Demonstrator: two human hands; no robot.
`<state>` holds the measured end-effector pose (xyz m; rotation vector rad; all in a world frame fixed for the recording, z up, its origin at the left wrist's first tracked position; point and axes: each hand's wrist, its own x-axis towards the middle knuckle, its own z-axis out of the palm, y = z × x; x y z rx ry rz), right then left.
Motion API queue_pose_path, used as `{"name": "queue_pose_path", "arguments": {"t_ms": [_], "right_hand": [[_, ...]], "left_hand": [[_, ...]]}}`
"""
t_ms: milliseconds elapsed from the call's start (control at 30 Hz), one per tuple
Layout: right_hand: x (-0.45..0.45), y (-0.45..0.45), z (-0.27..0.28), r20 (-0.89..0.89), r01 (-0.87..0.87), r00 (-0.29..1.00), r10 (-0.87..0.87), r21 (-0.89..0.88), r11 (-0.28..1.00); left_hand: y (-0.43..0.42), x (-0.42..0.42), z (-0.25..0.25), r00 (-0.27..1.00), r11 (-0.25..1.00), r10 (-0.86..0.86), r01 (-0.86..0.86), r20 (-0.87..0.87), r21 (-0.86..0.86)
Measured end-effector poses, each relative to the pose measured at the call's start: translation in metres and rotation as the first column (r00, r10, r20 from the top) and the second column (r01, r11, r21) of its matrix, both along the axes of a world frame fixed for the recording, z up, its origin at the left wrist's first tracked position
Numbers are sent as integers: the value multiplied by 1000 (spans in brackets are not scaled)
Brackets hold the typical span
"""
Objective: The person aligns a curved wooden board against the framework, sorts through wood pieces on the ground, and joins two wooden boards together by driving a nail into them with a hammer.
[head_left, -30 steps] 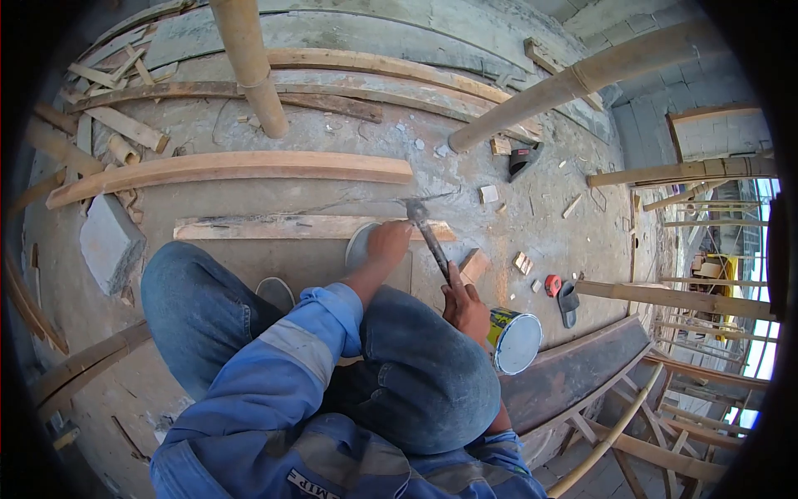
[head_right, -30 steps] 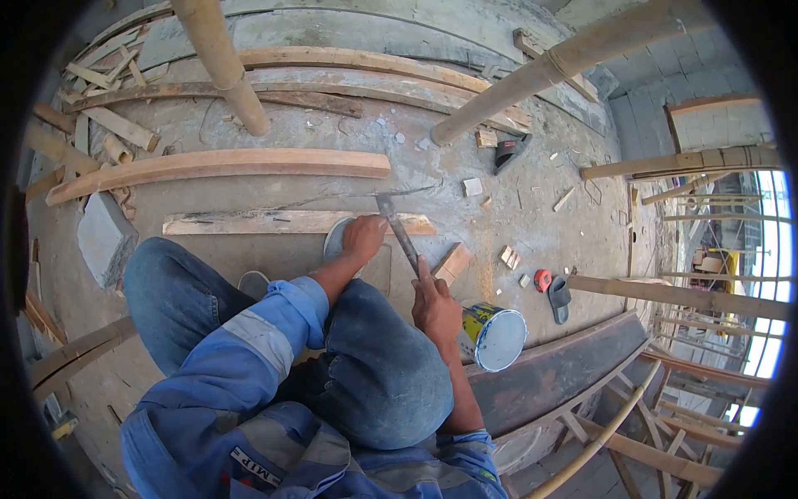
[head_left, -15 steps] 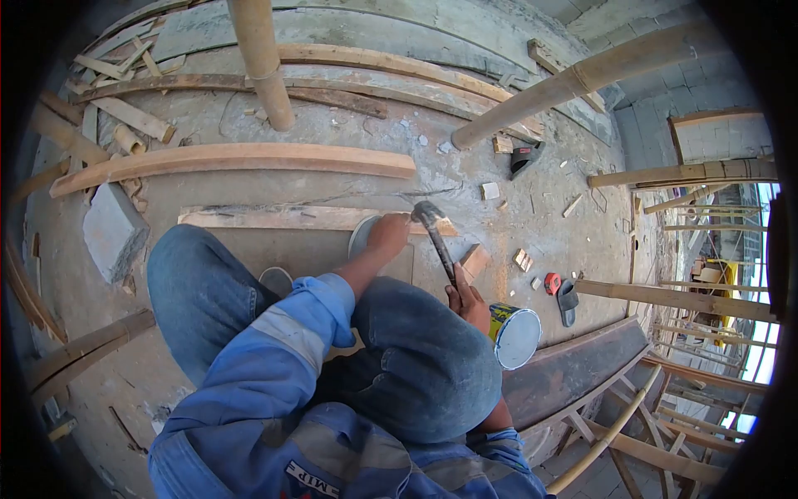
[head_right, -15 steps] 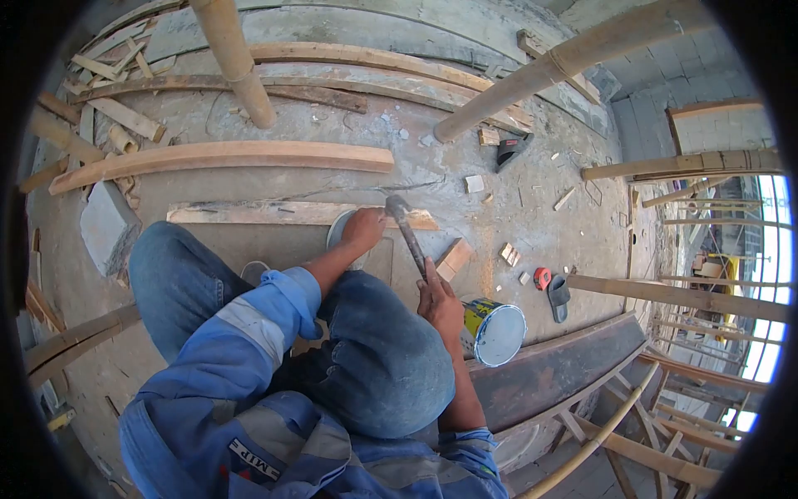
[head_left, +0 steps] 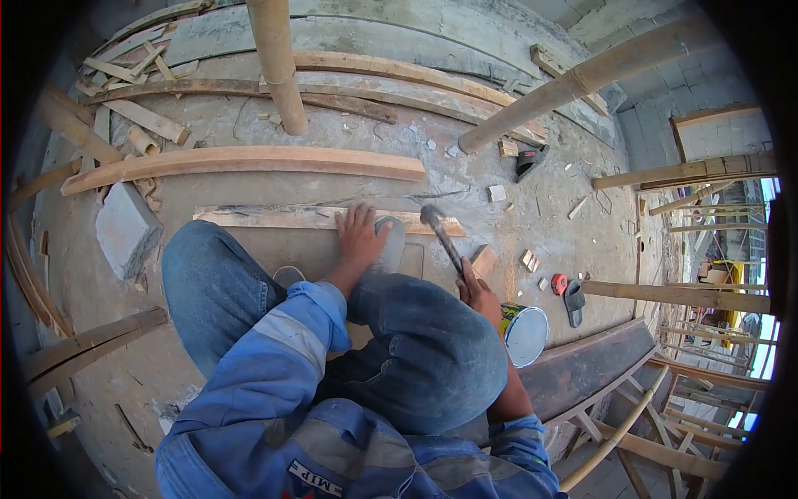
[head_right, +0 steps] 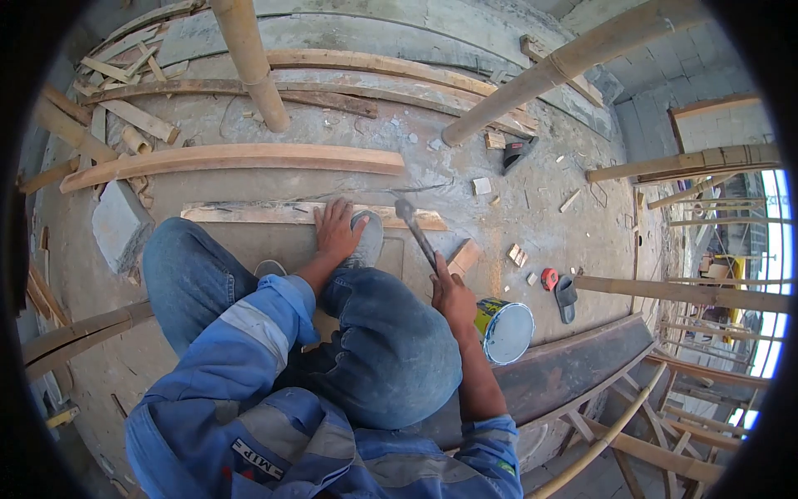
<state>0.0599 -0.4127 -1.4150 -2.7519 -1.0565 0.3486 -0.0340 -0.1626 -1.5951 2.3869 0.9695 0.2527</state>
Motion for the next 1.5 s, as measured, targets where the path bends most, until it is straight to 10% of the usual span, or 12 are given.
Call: {"name": "queue_pose_path", "arguments": {"t_ms": [333, 467, 600, 733, 900, 1033, 1400, 1500], "right_hand": [[-13, 27, 51, 199, -142, 980, 8, 669, 730], [-13, 17, 20, 113, -76, 994, 5, 634, 769], [2, -7, -20, -150, 160, 979, -141, 127, 979], [-15, 11, 16, -149, 250, 966, -212, 317, 915], [-18, 19, 13, 188, -84, 980, -65, 688, 721], [6, -16, -35, 121, -25, 992, 22, 30, 999], [-12, 0, -30, 270, -183, 962, 36, 545, 818], [0, -7, -30, 110, -35, 993, 36, -19, 999]], "left_hand": [[4, 2, 4, 999, 999, -26, 25, -31, -27], [4, 2, 3, 1000, 998, -20, 19, -22, -59], [12, 1, 12, 996, 991, -58, 50, -61, -123], [13, 2, 13, 993, 989, -80, 67, -90, -133], [12, 5, 13, 995, 992, -55, 45, -85, -119], [12, 2, 14, 993, 988, -73, 59, -95, -142], [13, 1, 20, 985, 980, -106, 81, -134, -180], [16, 2, 16, 992, 984, -86, 70, -93, -162]]}}
